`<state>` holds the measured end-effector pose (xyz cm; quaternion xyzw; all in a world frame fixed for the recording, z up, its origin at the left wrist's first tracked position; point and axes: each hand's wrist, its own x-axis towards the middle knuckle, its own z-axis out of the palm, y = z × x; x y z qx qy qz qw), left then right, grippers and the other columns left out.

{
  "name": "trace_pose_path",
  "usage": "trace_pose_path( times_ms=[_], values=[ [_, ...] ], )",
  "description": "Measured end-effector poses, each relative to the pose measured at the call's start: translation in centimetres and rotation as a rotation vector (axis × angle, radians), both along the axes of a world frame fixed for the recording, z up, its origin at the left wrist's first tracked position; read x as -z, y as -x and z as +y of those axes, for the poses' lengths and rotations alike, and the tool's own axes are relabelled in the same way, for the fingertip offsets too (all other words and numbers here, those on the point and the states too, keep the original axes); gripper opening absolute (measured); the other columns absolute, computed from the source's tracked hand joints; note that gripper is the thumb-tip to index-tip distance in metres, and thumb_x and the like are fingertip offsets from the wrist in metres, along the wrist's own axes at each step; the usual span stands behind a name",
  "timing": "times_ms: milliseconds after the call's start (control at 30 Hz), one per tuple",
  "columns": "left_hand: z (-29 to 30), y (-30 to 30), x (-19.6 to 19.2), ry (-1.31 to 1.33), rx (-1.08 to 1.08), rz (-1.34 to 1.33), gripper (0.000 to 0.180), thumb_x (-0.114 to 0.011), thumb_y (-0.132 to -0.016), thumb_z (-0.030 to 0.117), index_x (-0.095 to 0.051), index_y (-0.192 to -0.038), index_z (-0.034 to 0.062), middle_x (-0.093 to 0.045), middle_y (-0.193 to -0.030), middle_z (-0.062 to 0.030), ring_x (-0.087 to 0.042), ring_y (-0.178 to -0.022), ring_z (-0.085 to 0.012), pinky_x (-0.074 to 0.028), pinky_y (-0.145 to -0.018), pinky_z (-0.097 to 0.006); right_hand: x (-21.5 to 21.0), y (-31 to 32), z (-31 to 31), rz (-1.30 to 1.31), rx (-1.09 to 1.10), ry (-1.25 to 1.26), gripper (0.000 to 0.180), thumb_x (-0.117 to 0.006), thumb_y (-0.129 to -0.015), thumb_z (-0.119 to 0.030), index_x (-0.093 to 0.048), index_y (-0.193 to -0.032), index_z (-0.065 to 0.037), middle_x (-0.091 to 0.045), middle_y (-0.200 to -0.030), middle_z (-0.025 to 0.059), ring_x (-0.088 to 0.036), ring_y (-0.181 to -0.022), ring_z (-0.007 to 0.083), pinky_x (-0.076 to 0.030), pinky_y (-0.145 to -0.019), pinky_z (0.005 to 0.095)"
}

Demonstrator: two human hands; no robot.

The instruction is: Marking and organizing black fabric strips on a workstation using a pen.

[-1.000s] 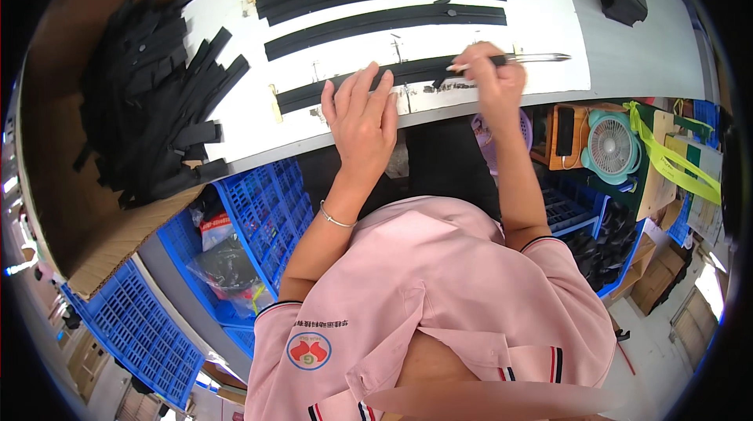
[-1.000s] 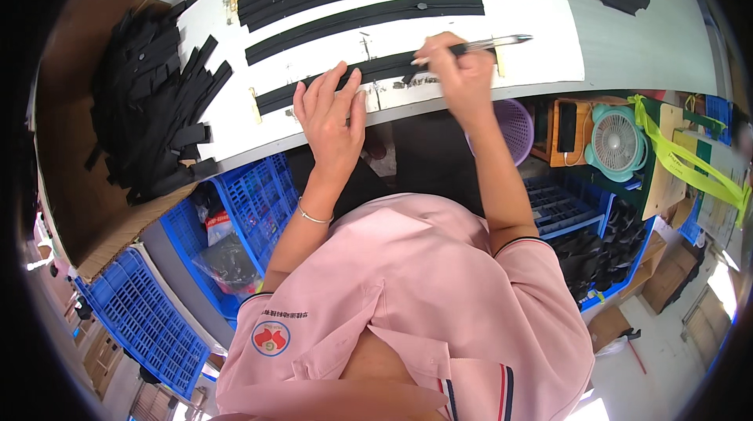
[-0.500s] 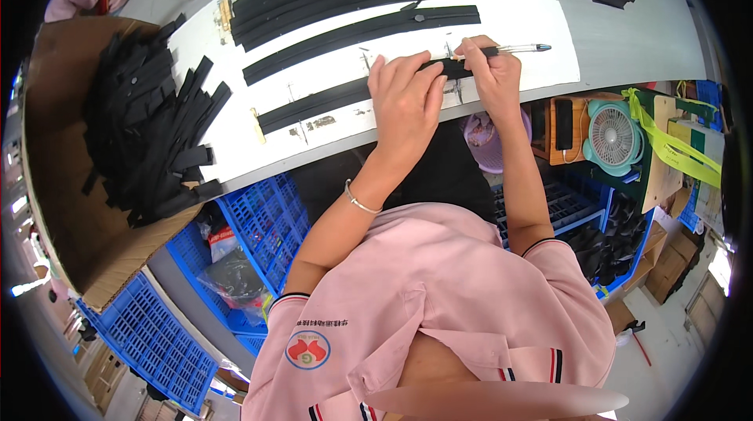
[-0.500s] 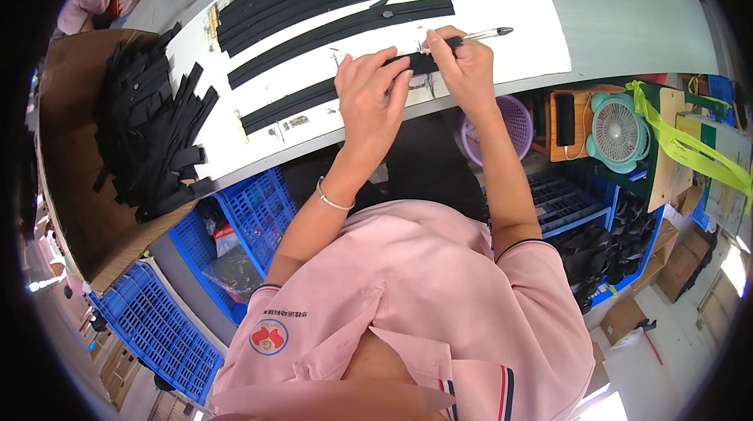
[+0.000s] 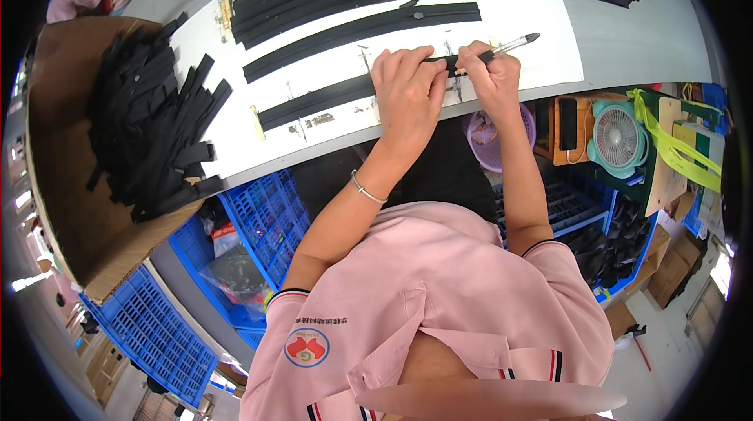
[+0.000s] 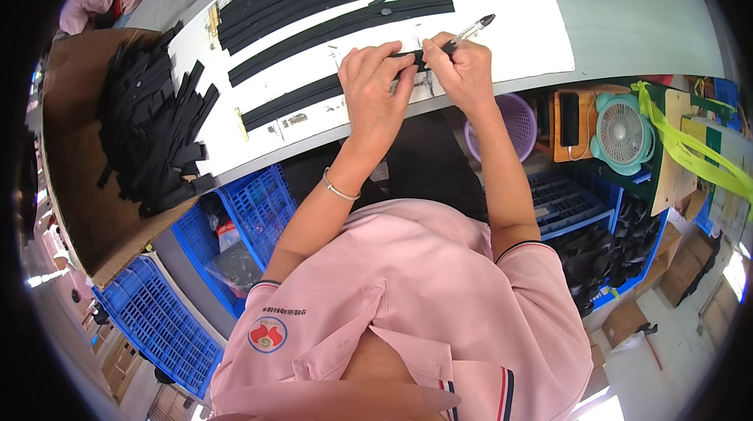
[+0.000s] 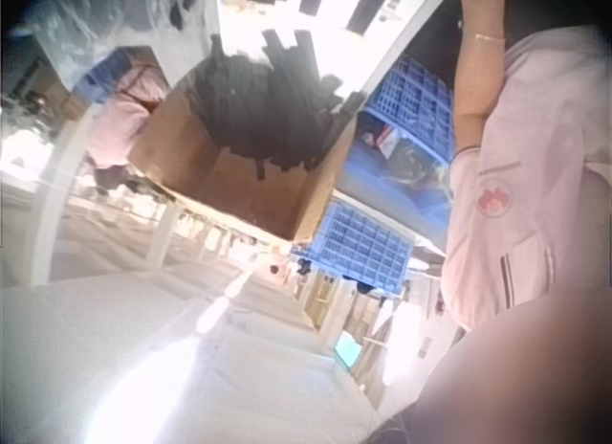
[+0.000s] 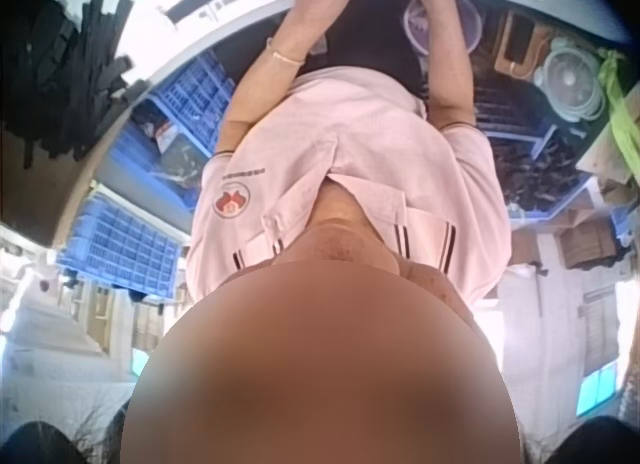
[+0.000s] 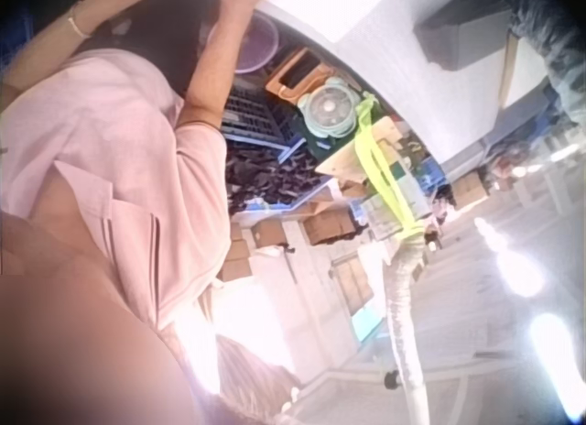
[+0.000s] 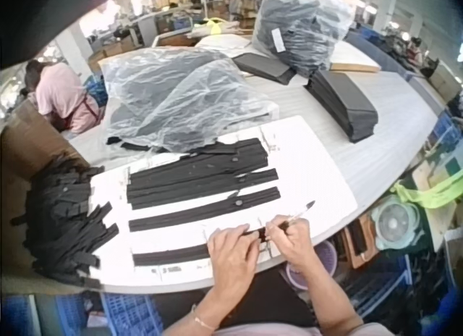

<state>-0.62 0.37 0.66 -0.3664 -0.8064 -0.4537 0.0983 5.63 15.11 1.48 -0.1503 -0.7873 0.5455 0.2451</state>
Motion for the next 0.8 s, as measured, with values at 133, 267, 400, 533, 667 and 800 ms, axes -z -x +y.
trace_pose_path(
  times_ms=[133, 267, 400, 533, 667, 800],
  values=[
    [-0.5, 0.2, 0.1, 0.018, -0.026, 0.006, 0.018, -0.077, -0.078, 0.006, -0.072, -0.095, 0.0053, -0.068, -0.112, -0.0060, -0.059, -0.109, -0.0275, -0.037, -0.109, -0.054, 0.1, 0.4, -0.1, -0.055, -0.019, -0.114, 0.024, -0.066, -0.094, -0.011, -0.068, -0.077, 0.005, -0.069, -0.068, 0.0093, -0.064, -0.058, 0.0137, -0.048, -0.056, 0.0295],
    [-0.9, 0.2, -0.1, 0.053, 0.042, -0.039, 0.025, -0.077, -0.081, 0.009, -0.072, -0.105, 0.0085, -0.067, -0.121, -0.0097, -0.058, -0.115, -0.0302, -0.034, -0.110, -0.054, 1.4, 0.1, 0.5, -0.105, -0.033, -0.111, 0.022, -0.062, -0.095, -0.011, -0.068, -0.079, 0.003, -0.068, -0.067, 0.0089, -0.063, -0.060, 0.0148, -0.049, -0.058, 0.0318],
    [-2.2, -1.1, -1.1, 0.138, -0.028, -0.008, 0.038, -0.071, -0.088, 0.013, -0.066, -0.125, 0.0069, -0.052, -0.146, -0.0145, -0.042, -0.139, -0.0360, -0.019, -0.118, -0.062, 1.2, -1.2, 0.8, -0.087, 0.109, 0.075, 0.030, -0.060, -0.101, -0.015, -0.068, -0.078, 0.003, -0.064, -0.073, 0.0022, -0.054, -0.064, 0.0086, -0.042, -0.060, 0.0243],
    [-3.3, -0.3, -0.7, 0.228, -0.006, -0.058, 0.036, -0.067, -0.095, 0.018, -0.064, -0.128, 0.0048, -0.051, -0.147, -0.0161, -0.038, -0.143, -0.0376, -0.017, -0.117, -0.067, 1.5, -1.1, 0.0, 0.023, 0.268, 0.128, 0.031, -0.060, -0.102, -0.018, -0.071, -0.083, 0.003, -0.063, -0.072, 0.0026, -0.051, -0.062, 0.0062, -0.038, -0.055, 0.0221],
    [-1.4, 4.4, -0.1, 0.224, 0.051, 0.008, 0.036, -0.064, -0.098, 0.024, -0.064, -0.128, 0.0046, -0.050, -0.148, -0.0186, -0.035, -0.146, -0.0381, -0.016, -0.117, -0.069, 1.3, -0.4, -0.6, 0.070, 0.294, 0.129, 0.029, -0.058, -0.104, -0.018, -0.073, -0.092, 0.004, -0.065, -0.076, 0.0036, -0.051, -0.062, 0.0058, -0.039, -0.055, 0.0218],
    [-1.2, 7.5, 0.4, 0.172, 0.068, -0.020, 0.041, -0.066, -0.097, 0.030, -0.064, -0.128, 0.0041, -0.050, -0.149, -0.0190, -0.036, -0.146, -0.0379, -0.017, -0.118, -0.067, 1.0, 0.4, -0.9, 0.091, 0.291, 0.102, 0.026, -0.055, -0.106, -0.017, -0.071, -0.112, 0.003, -0.068, -0.082, 0.0052, -0.052, -0.063, 0.0059, -0.041, -0.058, 0.0218]
  ],
)
